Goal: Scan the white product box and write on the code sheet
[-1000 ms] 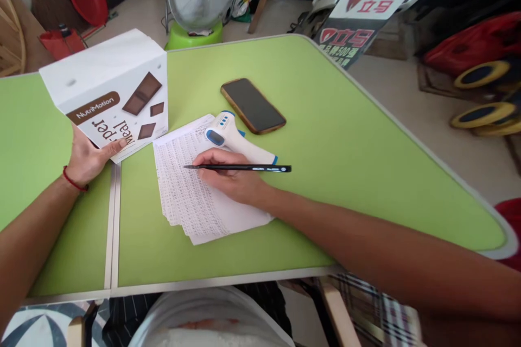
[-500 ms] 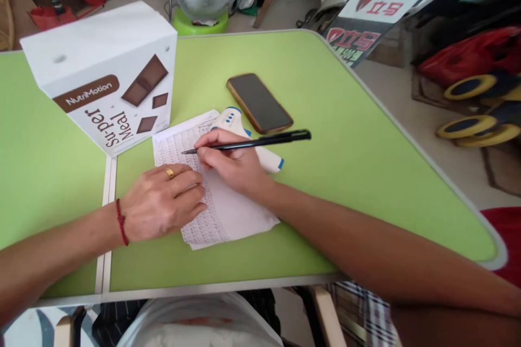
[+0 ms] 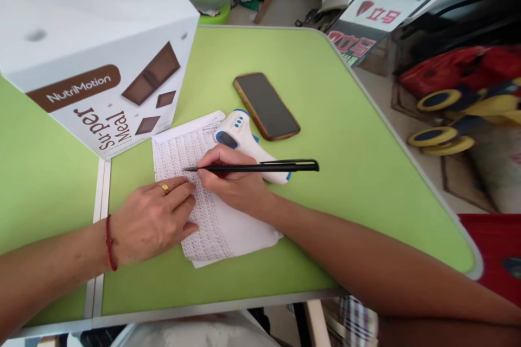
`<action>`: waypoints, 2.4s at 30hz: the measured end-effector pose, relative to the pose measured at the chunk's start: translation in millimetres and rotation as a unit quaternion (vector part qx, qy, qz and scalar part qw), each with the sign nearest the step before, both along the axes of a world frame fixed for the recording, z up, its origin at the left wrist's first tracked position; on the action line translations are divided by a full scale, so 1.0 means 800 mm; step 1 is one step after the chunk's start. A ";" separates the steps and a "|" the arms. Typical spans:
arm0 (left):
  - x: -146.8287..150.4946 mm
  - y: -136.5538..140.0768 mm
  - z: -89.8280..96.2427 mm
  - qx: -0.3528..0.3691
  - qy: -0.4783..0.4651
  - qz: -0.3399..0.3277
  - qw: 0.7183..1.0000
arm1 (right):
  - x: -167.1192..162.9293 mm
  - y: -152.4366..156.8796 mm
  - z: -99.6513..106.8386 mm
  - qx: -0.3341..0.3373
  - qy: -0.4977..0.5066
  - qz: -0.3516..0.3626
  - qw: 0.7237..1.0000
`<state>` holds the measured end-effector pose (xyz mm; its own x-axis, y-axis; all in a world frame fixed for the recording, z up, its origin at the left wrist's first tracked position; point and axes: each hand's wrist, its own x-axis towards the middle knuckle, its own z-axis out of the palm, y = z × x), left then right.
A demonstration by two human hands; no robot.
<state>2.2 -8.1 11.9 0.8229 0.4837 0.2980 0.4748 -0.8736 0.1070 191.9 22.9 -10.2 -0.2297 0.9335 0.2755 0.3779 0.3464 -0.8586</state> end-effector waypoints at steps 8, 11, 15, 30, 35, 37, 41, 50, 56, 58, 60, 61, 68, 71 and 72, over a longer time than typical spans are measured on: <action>0.001 -0.002 -0.002 0.002 -0.007 0.000 1.000 | 0.000 0.000 -0.002 0.002 -0.015 0.018 1.000; 0.001 -0.006 -0.002 0.000 -0.005 0.012 1.000 | -0.001 0.000 -0.002 -0.003 -0.032 0.031 0.999; 0.001 -0.007 -0.002 0.011 -0.012 0.031 0.999 | -0.001 0.000 -0.003 -0.012 -0.038 0.046 0.998; 0.001 -0.007 -0.001 0.006 -0.009 0.030 0.999 | -0.002 -0.002 -0.001 -0.024 -0.033 0.045 0.998; 0.002 -0.007 0.000 0.003 -0.011 0.027 1.000 | -0.001 -0.001 -0.002 -0.019 -0.030 0.047 0.998; 0.002 -0.007 -0.001 0.006 -0.010 0.026 1.000 | -0.001 -0.001 -0.002 -0.013 -0.033 0.049 0.998; 0.001 -0.007 -0.001 0.004 0.002 0.024 1.000 | 0.001 -0.001 -0.002 -0.014 -0.026 0.050 0.998; 0.001 -0.006 0.000 0.002 0.007 0.019 1.000 | 0.000 0.000 -0.005 0.012 -0.029 0.024 0.999; 0.000 -0.005 0.000 0.008 0.008 0.016 1.000 | 0.002 -0.001 -0.003 0.005 -0.034 0.039 0.999; 0.001 -0.005 0.000 0.008 0.004 0.015 1.000 | 0.002 -0.001 -0.001 0.002 -0.037 0.039 0.999; 0.001 -0.005 0.001 0.007 0.006 0.015 1.000 | 0.002 -0.001 -0.001 0.001 -0.037 0.035 0.999; 0.002 -0.005 0.001 0.005 0.009 0.015 1.000 | 0.002 -0.001 0.000 0.002 -0.035 0.033 0.999; 0.001 -0.006 0.000 0.008 0.010 0.018 1.000 | 0.001 -0.002 0.000 0.004 -0.028 0.020 0.999; 0.001 -0.006 0.000 0.007 0.013 0.019 1.000 | 0.001 -0.003 0.001 0.000 -0.032 0.023 0.999; 0.001 -0.006 0.000 0.006 0.014 0.018 1.000 | 0.001 -0.003 0.000 0.000 -0.027 0.019 0.999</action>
<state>3.0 -12.5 12.1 0.8128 0.5105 0.2807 0.5094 -0.8566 0.0827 192.8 20.7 -9.8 -0.2797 0.9235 0.2624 0.4093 0.3620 -0.8375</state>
